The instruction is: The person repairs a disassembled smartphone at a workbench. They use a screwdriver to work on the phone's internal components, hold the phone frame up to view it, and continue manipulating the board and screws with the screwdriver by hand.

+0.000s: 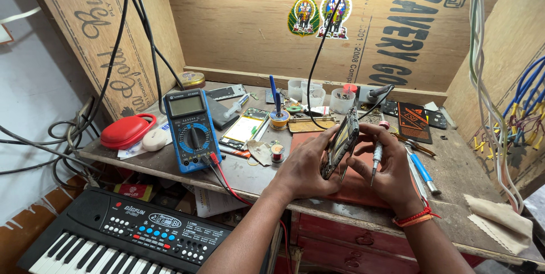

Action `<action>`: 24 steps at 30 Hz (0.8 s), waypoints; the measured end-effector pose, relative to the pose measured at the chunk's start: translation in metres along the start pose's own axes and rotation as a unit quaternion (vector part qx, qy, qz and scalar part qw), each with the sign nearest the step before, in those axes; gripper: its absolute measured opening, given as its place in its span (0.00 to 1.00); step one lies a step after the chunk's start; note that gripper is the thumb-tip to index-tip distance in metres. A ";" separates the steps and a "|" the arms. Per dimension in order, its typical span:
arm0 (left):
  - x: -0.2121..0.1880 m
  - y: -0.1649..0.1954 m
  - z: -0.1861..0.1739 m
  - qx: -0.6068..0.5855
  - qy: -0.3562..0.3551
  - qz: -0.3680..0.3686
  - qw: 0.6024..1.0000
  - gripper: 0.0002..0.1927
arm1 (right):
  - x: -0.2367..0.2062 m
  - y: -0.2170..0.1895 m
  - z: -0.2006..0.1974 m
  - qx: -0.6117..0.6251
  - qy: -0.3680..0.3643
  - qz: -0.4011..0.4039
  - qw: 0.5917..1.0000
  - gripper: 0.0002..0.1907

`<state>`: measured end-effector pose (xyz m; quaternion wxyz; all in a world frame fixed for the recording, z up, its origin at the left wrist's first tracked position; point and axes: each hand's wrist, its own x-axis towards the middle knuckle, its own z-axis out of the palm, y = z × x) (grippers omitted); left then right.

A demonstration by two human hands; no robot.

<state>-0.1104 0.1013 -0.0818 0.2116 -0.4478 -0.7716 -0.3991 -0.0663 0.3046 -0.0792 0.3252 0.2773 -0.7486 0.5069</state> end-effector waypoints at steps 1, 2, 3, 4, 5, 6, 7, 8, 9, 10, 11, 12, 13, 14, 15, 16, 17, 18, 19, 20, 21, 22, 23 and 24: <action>0.000 0.000 0.000 -0.003 0.000 0.002 1.000 0.44 | 0.000 0.000 0.000 0.006 -0.002 0.002 1.000 0.34; 0.000 0.001 0.000 -0.002 0.000 0.000 1.000 0.44 | -0.001 0.000 0.000 0.009 -0.003 0.005 1.000 0.34; 0.000 0.001 0.000 0.000 0.000 -0.002 1.000 0.44 | -0.001 0.000 -0.001 0.012 -0.004 0.007 1.000 0.34; 0.000 0.000 0.000 0.002 -0.001 -0.004 1.000 0.44 | -0.002 0.001 -0.001 0.014 -0.005 0.010 1.000 0.34; 0.000 0.000 0.000 0.001 0.001 0.000 1.000 0.45 | -0.002 0.001 -0.001 0.026 -0.008 0.015 1.000 0.34; 0.000 -0.001 0.000 0.000 0.003 0.005 1.000 0.45 | -0.002 0.001 -0.001 0.037 -0.011 0.020 0.999 0.34; 0.000 -0.001 0.001 0.000 0.004 0.009 1.000 0.45 | -0.003 0.001 -0.001 0.049 -0.014 0.025 0.998 0.34; 0.000 -0.002 0.001 -0.001 -0.001 0.003 1.000 0.46 | -0.003 0.002 0.000 0.045 -0.011 0.022 0.999 0.34; 0.000 -0.003 0.002 -0.002 -0.007 -0.003 1.000 0.47 | -0.003 0.002 0.000 0.041 -0.008 0.019 0.999 0.34; 0.001 -0.004 0.002 -0.003 -0.012 -0.008 1.000 0.49 | -0.003 0.003 0.000 0.037 -0.004 0.015 0.999 0.34; 0.001 -0.004 0.003 -0.006 -0.003 -0.005 1.000 0.47 | -0.002 0.003 0.000 0.024 0.001 0.012 1.000 0.34; -0.001 -0.004 0.004 -0.010 0.005 -0.003 1.000 0.45 | -0.001 0.003 0.001 0.011 0.006 0.011 1.000 0.35; -0.001 -0.004 0.005 -0.014 0.013 0.000 1.000 0.44 | -0.001 0.003 0.001 -0.003 0.012 0.010 1.000 0.36; -0.001 -0.005 0.005 -0.014 0.008 -0.008 1.000 0.44 | -0.001 0.003 0.001 -0.011 0.015 0.011 1.000 0.36; 0.000 -0.006 0.005 -0.013 0.004 -0.016 1.000 0.45 | 0.000 0.002 0.001 -0.019 0.018 0.012 1.000 0.35; 0.000 -0.007 0.006 -0.012 0.000 -0.025 1.000 0.46 | 0.000 0.002 0.002 -0.027 0.021 0.013 0.999 0.35; 0.000 -0.008 0.005 -0.007 0.008 -0.011 1.000 0.46 | 0.000 0.001 0.003 -0.035 0.024 0.011 0.999 0.35; 0.000 -0.008 0.006 -0.002 0.017 0.002 1.000 0.46 | 0.000 0.001 0.003 -0.044 0.027 0.010 0.999 0.35; -0.001 -0.008 0.006 0.002 0.025 0.015 1.000 0.46 | 0.000 0.000 0.003 -0.053 0.029 0.009 0.998 0.34; -0.001 -0.008 0.006 -0.007 0.020 0.011 1.000 0.47 | 0.000 -0.001 0.003 -0.068 0.032 0.012 0.997 0.34; -0.001 -0.007 0.006 -0.016 0.015 0.007 1.000 0.48 | 0.000 -0.002 0.003 -0.083 0.036 0.015 0.996 0.34; -0.001 -0.007 0.004 -0.023 0.011 0.004 1.000 0.48 | 0.001 -0.003 0.003 -0.098 0.040 0.017 0.994 0.34; -0.001 -0.006 0.003 -0.025 0.013 -0.005 1.000 0.47 | 0.002 -0.003 0.004 -0.099 0.040 0.019 0.994 0.34; 0.000 -0.005 0.003 -0.028 0.016 -0.013 0.999 0.45 | 0.003 -0.004 0.003 -0.101 0.041 0.021 0.994 0.34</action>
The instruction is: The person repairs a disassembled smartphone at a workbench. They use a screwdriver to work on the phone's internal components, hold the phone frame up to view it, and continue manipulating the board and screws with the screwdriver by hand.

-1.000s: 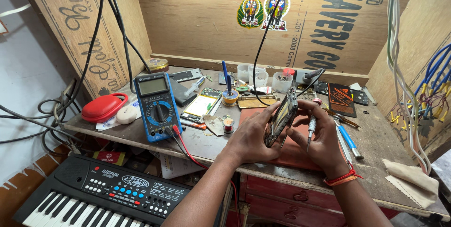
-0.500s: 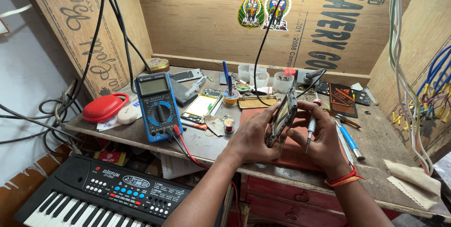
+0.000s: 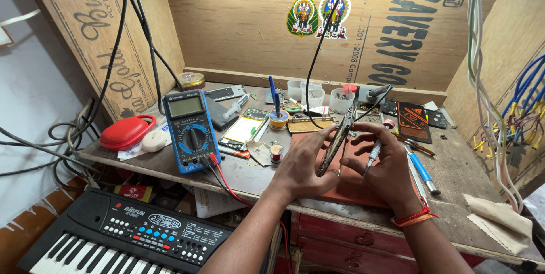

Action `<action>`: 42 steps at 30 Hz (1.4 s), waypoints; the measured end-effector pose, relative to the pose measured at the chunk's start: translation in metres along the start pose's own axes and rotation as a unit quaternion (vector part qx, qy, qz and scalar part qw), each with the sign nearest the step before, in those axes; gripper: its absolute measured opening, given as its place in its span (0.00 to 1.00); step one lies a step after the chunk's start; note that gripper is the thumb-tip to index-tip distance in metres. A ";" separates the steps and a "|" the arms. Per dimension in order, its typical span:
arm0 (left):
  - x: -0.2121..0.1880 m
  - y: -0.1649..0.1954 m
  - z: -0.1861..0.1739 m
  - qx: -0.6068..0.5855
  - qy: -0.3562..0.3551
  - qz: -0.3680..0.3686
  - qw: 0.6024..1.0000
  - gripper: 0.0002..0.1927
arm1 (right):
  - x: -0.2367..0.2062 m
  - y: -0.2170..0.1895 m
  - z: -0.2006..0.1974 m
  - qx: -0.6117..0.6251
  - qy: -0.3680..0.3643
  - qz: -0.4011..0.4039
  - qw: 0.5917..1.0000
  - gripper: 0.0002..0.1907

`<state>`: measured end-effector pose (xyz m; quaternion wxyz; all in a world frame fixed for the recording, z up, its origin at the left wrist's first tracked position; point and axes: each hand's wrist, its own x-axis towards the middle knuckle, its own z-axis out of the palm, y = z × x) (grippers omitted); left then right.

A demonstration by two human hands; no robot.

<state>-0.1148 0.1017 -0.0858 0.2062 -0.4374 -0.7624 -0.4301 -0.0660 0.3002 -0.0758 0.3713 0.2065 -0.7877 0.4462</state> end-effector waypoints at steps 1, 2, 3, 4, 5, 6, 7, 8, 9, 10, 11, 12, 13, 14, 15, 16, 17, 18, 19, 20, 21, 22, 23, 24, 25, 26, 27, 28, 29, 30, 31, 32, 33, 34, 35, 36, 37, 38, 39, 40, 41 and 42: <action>0.001 0.001 -0.001 -0.003 0.003 -0.008 1.000 0.44 | 0.001 0.000 0.000 -0.002 0.000 0.002 1.000 0.34; 0.001 0.002 -0.001 -0.002 0.005 -0.009 1.000 0.44 | 0.001 0.000 -0.001 -0.003 0.000 0.000 1.000 0.34; 0.000 0.002 -0.002 -0.002 0.008 -0.010 1.000 0.44 | 0.001 0.000 -0.001 -0.003 0.000 -0.001 1.000 0.34; 0.000 0.002 -0.002 -0.002 0.010 -0.011 1.000 0.44 | 0.001 0.000 -0.001 -0.003 -0.001 -0.002 1.000 0.34; 0.000 0.003 -0.002 -0.006 0.006 -0.012 1.000 0.43 | 0.001 0.001 -0.001 -0.005 -0.001 -0.003 1.000 0.34; 0.000 0.003 -0.002 -0.010 0.002 -0.013 1.000 0.42 | 0.000 0.001 -0.001 -0.006 -0.002 -0.003 1.000 0.34; 0.000 0.003 -0.002 -0.015 -0.003 -0.015 1.000 0.42 | 0.000 0.001 0.000 -0.007 -0.002 -0.003 1.000 0.34; 0.000 0.003 -0.002 -0.006 -0.001 -0.004 1.000 0.42 | 0.000 0.002 0.000 -0.010 -0.001 0.000 1.000 0.34; -0.002 0.004 -0.002 0.004 0.002 0.006 1.000 0.43 | -0.001 0.002 0.000 -0.013 0.000 0.004 1.000 0.34; -0.002 0.004 -0.003 0.013 0.004 0.016 1.000 0.44 | 0.000 0.002 0.000 -0.015 0.002 0.007 1.000 0.34; -0.002 0.005 -0.003 0.023 0.005 0.016 1.000 0.44 | 0.000 0.002 0.000 -0.020 0.001 0.010 1.000 0.34; -0.002 0.007 -0.003 0.033 0.005 0.016 0.999 0.45 | -0.001 0.002 0.000 -0.025 0.000 0.013 1.000 0.34; -0.001 0.008 -0.003 0.042 0.006 0.017 0.999 0.45 | -0.001 0.001 -0.001 -0.030 0.000 0.016 0.999 0.34; -0.001 0.009 -0.003 0.049 0.003 0.013 0.999 0.45 | -0.001 0.001 -0.001 -0.019 -0.003 0.013 1.000 0.34; -0.001 0.009 -0.002 0.054 -0.001 0.009 0.999 0.46 | -0.001 0.001 -0.001 -0.008 -0.005 0.010 1.000 0.34; -0.001 0.010 -0.002 0.060 -0.004 0.004 0.998 0.46 | 0.000 0.001 -0.001 0.003 -0.008 0.008 1.000 0.35; -0.001 0.010 -0.002 0.063 -0.002 0.008 0.998 0.46 | -0.001 0.000 -0.002 0.004 -0.008 0.002 1.000 0.34; -0.002 0.010 -0.002 0.067 0.001 0.013 0.998 0.46 | -0.001 0.000 -0.002 0.005 -0.009 -0.004 1.000 0.33; -0.003 0.009 -0.001 0.071 0.004 0.017 0.997 0.46 | -0.001 -0.001 -0.002 0.007 -0.009 -0.011 1.000 0.33; -0.004 0.010 0.000 0.073 0.000 0.011 0.997 0.46 | -0.002 -0.002 -0.003 0.017 -0.012 -0.011 1.000 0.32; -0.004 0.009 0.000 0.075 -0.004 0.006 0.997 0.46 | -0.003 -0.002 -0.003 0.027 -0.014 -0.012 0.999 0.30; -0.004 0.009 0.001 0.078 -0.008 0.001 0.997 0.47 | -0.003 -0.003 -0.002 0.037 -0.016 -0.014 0.999 0.29; -0.004 0.008 0.001 0.078 -0.012 -0.001 0.997 0.47 | -0.003 -0.003 -0.002 0.029 -0.021 -0.010 0.999 0.29; -0.003 0.008 0.001 0.078 -0.016 -0.003 0.997 0.48 | -0.003 -0.003 -0.002 0.020 -0.026 -0.007 0.999 0.29; -0.003 0.007 0.001 0.078 -0.021 -0.005 0.997 0.48 | -0.004 -0.002 -0.002 0.012 -0.031 -0.004 0.999 0.29; -0.003 0.007 0.001 0.075 -0.019 -0.002 0.997 0.48 | -0.004 -0.002 -0.002 0.009 -0.030 -0.008 0.999 0.29; -0.003 0.006 0.001 0.072 -0.018 0.002 0.997 0.48 | -0.004 -0.002 -0.001 0.007 -0.029 -0.013 0.999 0.28; -0.004 0.006 0.001 0.069 -0.016 0.005 0.997 0.49 | -0.005 -0.001 -0.001 0.004 -0.029 -0.017 0.999 0.28; -0.004 0.006 0.000 0.062 -0.017 0.004 0.998 0.48 | -0.005 0.000 0.000 0.006 -0.030 -0.010 0.999 0.28; -0.003 0.006 0.000 0.054 -0.018 0.003 0.998 0.48 | -0.004 0.000 0.000 0.008 -0.031 -0.004 0.999 0.29; -0.004 0.006 -0.001 0.047 -0.018 0.002 0.999 0.47 | -0.005 0.001 0.001 0.009 -0.032 0.003 0.999 0.29; -0.005 0.006 -0.001 0.045 -0.008 0.012 0.999 0.47 | -0.005 0.001 0.001 0.024 -0.034 0.007 0.999 0.29; -0.005 0.007 -0.002 0.045 0.003 0.022 0.999 0.46 | -0.005 0.001 0.002 0.039 -0.035 0.009 0.999 0.29; -0.004 0.007 -0.003 0.045 0.015 0.034 0.998 0.45 | -0.003 0.001 0.003 0.054 -0.036 0.010 0.998 0.29; -0.004 0.008 -0.004 0.047 -0.001 -0.006 0.999 0.45 | -0.002 0.001 0.003 0.056 -0.036 0.013 0.998 0.29; -0.003 0.008 -0.004 0.049 -0.018 -0.045 0.998 0.45 | -0.001 0.001 0.003 0.058 -0.035 0.017 0.998 0.30; -0.003 0.008 -0.004 0.050 -0.035 -0.083 0.995 0.45 | -0.001 0.000 0.003 0.060 -0.035 0.021 0.997 0.30; -0.003 0.008 -0.004 0.051 -0.011 -0.066 0.996 0.44 | 0.000 0.000 0.003 0.055 -0.038 0.026 0.997 0.30; -0.003 0.008 -0.003 0.052 0.012 -0.049 0.997 0.42 | 0.001 -0.001 0.003 0.049 -0.041 0.031 0.997 0.31; -0.003 0.007 -0.003 0.053 0.036 -0.032 0.997 0.40 | 0.002 -0.001 0.003 0.045 -0.044 0.037 0.997 0.31; -0.003 0.006 -0.002 0.043 0.045 -0.033 0.998 0.38 | 0.002 -0.001 0.003 0.037 -0.046 0.040 0.997 0.31; -0.002 0.005 -0.001 0.032 0.054 -0.033 0.997 0.35 | 0.002 0.000 0.004 0.030 -0.048 0.044 0.997 0.30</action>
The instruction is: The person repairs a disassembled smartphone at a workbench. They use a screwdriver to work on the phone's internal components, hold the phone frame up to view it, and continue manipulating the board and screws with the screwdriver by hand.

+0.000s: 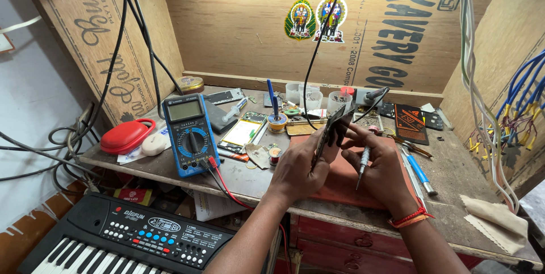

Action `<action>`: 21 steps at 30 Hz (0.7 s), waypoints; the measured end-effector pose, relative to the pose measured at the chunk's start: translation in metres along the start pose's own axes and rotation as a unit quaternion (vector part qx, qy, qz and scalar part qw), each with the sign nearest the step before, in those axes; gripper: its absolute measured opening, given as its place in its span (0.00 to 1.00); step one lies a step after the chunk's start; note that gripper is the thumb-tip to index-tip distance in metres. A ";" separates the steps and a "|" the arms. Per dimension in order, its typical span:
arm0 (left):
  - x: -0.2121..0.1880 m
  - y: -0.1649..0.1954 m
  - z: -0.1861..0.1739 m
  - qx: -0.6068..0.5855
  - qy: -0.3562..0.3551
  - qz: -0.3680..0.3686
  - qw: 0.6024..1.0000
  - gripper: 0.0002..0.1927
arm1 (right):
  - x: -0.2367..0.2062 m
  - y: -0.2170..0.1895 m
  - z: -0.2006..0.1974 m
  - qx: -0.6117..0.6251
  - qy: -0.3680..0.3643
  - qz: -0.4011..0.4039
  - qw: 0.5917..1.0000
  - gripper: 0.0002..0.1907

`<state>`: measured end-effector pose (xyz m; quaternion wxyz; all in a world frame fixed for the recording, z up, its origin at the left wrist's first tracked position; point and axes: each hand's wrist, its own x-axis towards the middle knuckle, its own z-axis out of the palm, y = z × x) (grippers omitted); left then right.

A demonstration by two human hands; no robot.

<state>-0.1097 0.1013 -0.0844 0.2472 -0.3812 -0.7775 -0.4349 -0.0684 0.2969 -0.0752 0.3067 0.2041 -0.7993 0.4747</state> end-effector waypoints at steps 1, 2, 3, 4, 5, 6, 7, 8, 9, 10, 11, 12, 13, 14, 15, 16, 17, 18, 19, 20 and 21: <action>0.000 -0.001 0.001 -0.011 0.009 -0.001 1.000 0.33 | 0.000 0.001 0.000 -0.008 -0.002 0.004 1.000 0.30; 0.001 -0.002 0.002 -0.008 0.014 -0.006 1.000 0.30 | 0.000 0.001 0.000 -0.011 -0.003 0.011 1.000 0.30; 0.000 -0.003 0.002 -0.005 0.019 -0.011 1.000 0.27 | 0.000 0.003 0.001 -0.014 -0.005 0.018 1.000 0.30; 0.000 -0.003 0.003 -0.003 0.024 -0.016 1.000 0.24 | 0.001 0.004 0.001 -0.018 -0.007 0.024 1.000 0.29; 0.000 -0.004 0.003 -0.003 0.032 -0.020 0.999 0.24 | 0.001 0.006 0.001 -0.025 -0.004 0.027 0.999 0.29; 0.001 -0.004 0.003 -0.003 0.040 -0.023 0.999 0.24 | 0.002 0.007 0.001 -0.033 -0.001 0.030 0.999 0.28; 0.002 -0.005 0.003 -0.004 0.048 -0.026 0.999 0.24 | 0.003 0.009 0.001 -0.041 0.002 0.033 0.999 0.28; 0.003 -0.005 0.003 -0.010 0.050 -0.024 0.998 0.23 | 0.003 0.010 0.001 -0.030 -0.003 0.029 0.999 0.27; 0.003 -0.005 0.003 -0.016 0.053 -0.022 0.998 0.22 | 0.003 0.012 0.001 -0.019 -0.007 0.025 0.999 0.27; 0.003 -0.005 0.003 -0.023 0.055 -0.020 0.998 0.21 | 0.003 0.013 0.002 -0.009 -0.011 0.020 1.000 0.27; 0.003 -0.005 0.003 -0.019 0.056 -0.019 0.998 0.19 | 0.003 0.014 0.002 -0.010 -0.010 0.034 0.999 0.27; 0.003 -0.005 0.003 -0.016 0.057 -0.017 0.998 0.17 | 0.002 0.014 0.001 -0.012 -0.008 0.047 0.999 0.27; 0.003 -0.005 0.003 -0.013 0.058 -0.016 0.998 0.15 | 0.001 0.015 0.001 -0.013 -0.007 0.061 0.998 0.26; 0.004 -0.005 0.003 -0.020 0.058 -0.017 0.998 0.14 | 0.001 0.015 0.001 -0.005 -0.002 0.055 0.998 0.26; 0.003 -0.006 0.003 -0.026 0.058 -0.017 0.998 0.14 | 0.000 0.016 0.002 0.002 0.002 0.049 0.999 0.26; 0.003 -0.006 0.003 -0.033 0.058 -0.018 0.998 0.14 | 0.000 0.016 0.002 0.010 0.007 0.043 0.999 0.25; 0.002 -0.006 0.003 -0.050 0.057 -0.020 0.997 0.14 | -0.001 0.016 0.001 0.007 0.013 0.028 1.000 0.25; 0.001 -0.006 0.002 -0.066 0.055 -0.023 0.996 0.14 | -0.001 0.016 0.001 0.004 0.018 0.012 1.000 0.24; 0.001 -0.006 0.002 -0.082 0.054 -0.025 0.995 0.14 | -0.001 0.016 0.000 0.002 0.024 -0.004 1.000 0.23; 0.002 -0.006 0.001 -0.083 0.055 -0.022 0.995 0.14 | -0.001 0.016 0.000 -0.022 0.033 -0.006 0.999 0.22; 0.002 -0.006 0.001 -0.084 0.056 -0.018 0.995 0.14 | -0.001 0.015 -0.001 -0.045 0.042 -0.009 0.998 0.22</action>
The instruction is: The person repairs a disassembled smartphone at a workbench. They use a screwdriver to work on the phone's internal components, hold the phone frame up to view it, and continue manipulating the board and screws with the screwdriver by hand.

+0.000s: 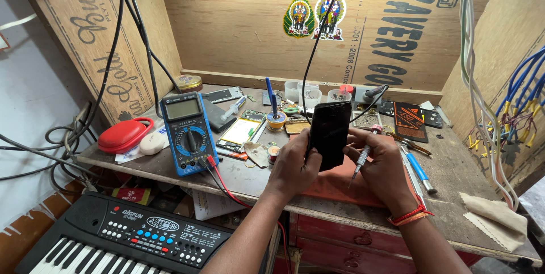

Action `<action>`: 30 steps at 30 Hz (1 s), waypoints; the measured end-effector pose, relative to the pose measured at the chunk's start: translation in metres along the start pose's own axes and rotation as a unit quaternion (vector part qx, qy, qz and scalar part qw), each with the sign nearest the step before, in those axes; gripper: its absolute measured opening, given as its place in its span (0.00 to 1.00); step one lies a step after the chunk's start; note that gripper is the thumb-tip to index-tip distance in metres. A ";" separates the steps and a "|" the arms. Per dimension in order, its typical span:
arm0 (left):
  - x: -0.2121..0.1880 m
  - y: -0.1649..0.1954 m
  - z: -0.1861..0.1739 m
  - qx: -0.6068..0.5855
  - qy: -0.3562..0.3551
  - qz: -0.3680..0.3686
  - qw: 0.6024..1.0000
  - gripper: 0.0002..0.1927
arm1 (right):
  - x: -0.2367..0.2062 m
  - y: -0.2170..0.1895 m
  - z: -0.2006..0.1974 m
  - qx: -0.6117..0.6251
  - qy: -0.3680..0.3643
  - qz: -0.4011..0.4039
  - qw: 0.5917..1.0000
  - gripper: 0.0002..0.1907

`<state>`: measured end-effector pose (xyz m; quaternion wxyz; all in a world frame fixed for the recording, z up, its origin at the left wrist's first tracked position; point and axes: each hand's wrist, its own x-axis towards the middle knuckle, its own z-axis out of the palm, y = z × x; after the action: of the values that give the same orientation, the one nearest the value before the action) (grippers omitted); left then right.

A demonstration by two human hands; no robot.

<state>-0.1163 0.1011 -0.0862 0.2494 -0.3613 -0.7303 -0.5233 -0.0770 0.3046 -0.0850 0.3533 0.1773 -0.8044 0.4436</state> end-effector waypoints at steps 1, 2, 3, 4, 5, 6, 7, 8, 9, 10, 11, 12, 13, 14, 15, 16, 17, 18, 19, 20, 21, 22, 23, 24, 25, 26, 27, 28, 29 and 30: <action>0.000 0.000 0.000 -0.001 0.000 0.003 1.000 0.14 | 0.000 -0.001 -0.001 -0.023 0.009 -0.003 1.000 0.22; 0.001 0.001 -0.001 -0.005 0.000 -0.001 1.000 0.14 | 0.000 -0.002 -0.001 -0.023 0.012 -0.005 1.000 0.21; 0.000 0.001 -0.001 -0.008 -0.001 -0.006 1.000 0.14 | 0.000 -0.003 -0.001 -0.023 0.014 -0.006 1.000 0.21; 0.001 0.002 -0.002 -0.012 -0.002 -0.010 1.000 0.15 | -0.001 -0.004 -0.002 -0.023 0.017 -0.008 1.000 0.21; 0.001 0.002 -0.002 -0.010 -0.005 -0.013 1.000 0.14 | -0.001 -0.005 -0.002 -0.022 0.018 -0.003 1.000 0.21; 0.001 0.003 -0.001 -0.009 -0.008 -0.016 1.000 0.14 | -0.001 -0.006 -0.001 -0.021 0.019 0.001 1.000 0.20; 0.002 0.003 -0.001 -0.007 -0.010 -0.020 1.000 0.14 | -0.001 -0.008 -0.001 -0.020 0.019 0.005 1.000 0.20; 0.002 0.003 -0.001 0.000 -0.018 -0.032 0.999 0.13 | -0.001 -0.009 -0.001 -0.022 0.020 0.001 1.000 0.20; 0.002 0.004 -0.001 0.008 -0.026 -0.044 0.999 0.13 | -0.001 -0.010 -0.002 -0.024 0.021 -0.004 0.999 0.19; 0.002 0.004 -0.001 0.015 -0.034 -0.056 0.998 0.12 | -0.001 -0.012 -0.002 -0.026 0.022 -0.009 0.999 0.19; 0.002 0.004 -0.001 0.014 -0.030 -0.048 0.998 0.12 | -0.001 -0.013 -0.002 -0.014 0.022 -0.003 1.000 0.19; 0.002 0.004 -0.001 0.013 -0.027 -0.040 0.999 0.12 | 0.000 -0.014 -0.003 -0.003 0.021 0.002 1.000 0.18; 0.002 0.005 -0.001 0.012 -0.023 -0.032 0.999 0.12 | 0.000 -0.015 -0.003 0.009 0.021 0.008 1.000 0.18; 0.003 0.005 -0.001 0.013 -0.025 -0.035 0.999 0.12 | 0.000 -0.015 -0.003 -0.005 0.024 0.024 0.999 0.17; 0.003 0.005 -0.001 0.015 -0.027 -0.038 0.999 0.12 | 0.001 -0.015 -0.003 -0.018 0.028 0.041 0.999 0.17; 0.003 0.006 -0.001 0.016 -0.029 -0.041 0.999 0.12 | 0.001 -0.016 -0.003 -0.032 0.031 0.057 0.997 0.16; 0.003 0.006 -0.001 0.018 -0.025 -0.039 0.999 0.12 | 0.001 -0.015 -0.003 -0.027 0.030 0.065 0.997 0.16; 0.004 0.006 -0.001 0.020 -0.022 -0.037 0.999 0.12 | 0.002 -0.015 -0.003 -0.022 0.029 0.072 0.997 0.16; 0.004 0.006 0.000 0.023 -0.018 -0.036 0.999 0.12 | 0.002 -0.014 -0.003 -0.017 0.028 0.080 0.996 0.16; 0.004 0.005 0.000 0.022 -0.018 -0.037 0.999 0.12 | 0.002 -0.013 -0.002 -0.017 0.029 0.074 0.997 0.16; 0.005 0.005 -0.001 0.021 -0.017 -0.039 0.999 0.12 | 0.003 -0.012 -0.002 -0.018 0.029 0.068 0.997 0.16; 0.003 0.004 0.000 0.020 -0.017 -0.041 0.999 0.12 | 0.001 -0.011 -0.002 -0.019 0.029 0.062 0.997 0.17; 0.003 0.003 0.000 0.017 -0.016 -0.038 0.999 0.12 | 0.001 -0.010 -0.002 -0.034 0.028 0.078 0.996 0.16; 0.003 0.003 0.001 0.015 -0.016 -0.035 0.999 0.11 | 0.000 -0.009 -0.002 -0.049 0.028 0.094 0.994 0.16; 0.003 0.002 0.001 0.012 -0.015 -0.032 0.999 0.11 | 0.000 -0.008 -0.002 -0.064 0.027 0.111 0.991 0.16; 0.001 0.000 0.001 0.011 -0.015 -0.029 0.999 0.11 | -0.001 -0.007 -0.001 -0.057 0.026 0.092 0.994 0.16; 0.001 -0.001 0.001 0.009 -0.016 -0.026 0.999 0.11 | 0.000 -0.007 -0.001 -0.050 0.026 0.074 0.996 0.17; 0.000 -0.002 0.001 0.007 -0.016 -0.023 1.000 0.11 | 0.000 -0.006 -0.001 -0.044 0.025 0.056 0.997 0.17; 0.000 -0.003 0.001 0.010 -0.015 -0.018 1.000 0.11 | 0.000 -0.006 0.000 -0.033 0.022 0.060 0.997 0.17; 0.000 -0.004 0.001 0.013 -0.013 -0.013 1.000 0.11 | 0.000 -0.005 0.000 -0.023 0.019 0.064 0.998 0.17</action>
<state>-0.1189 0.1015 -0.0891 0.2375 -0.3552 -0.7447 -0.5126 -0.0736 0.3016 -0.0818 0.3434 0.1092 -0.8171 0.4500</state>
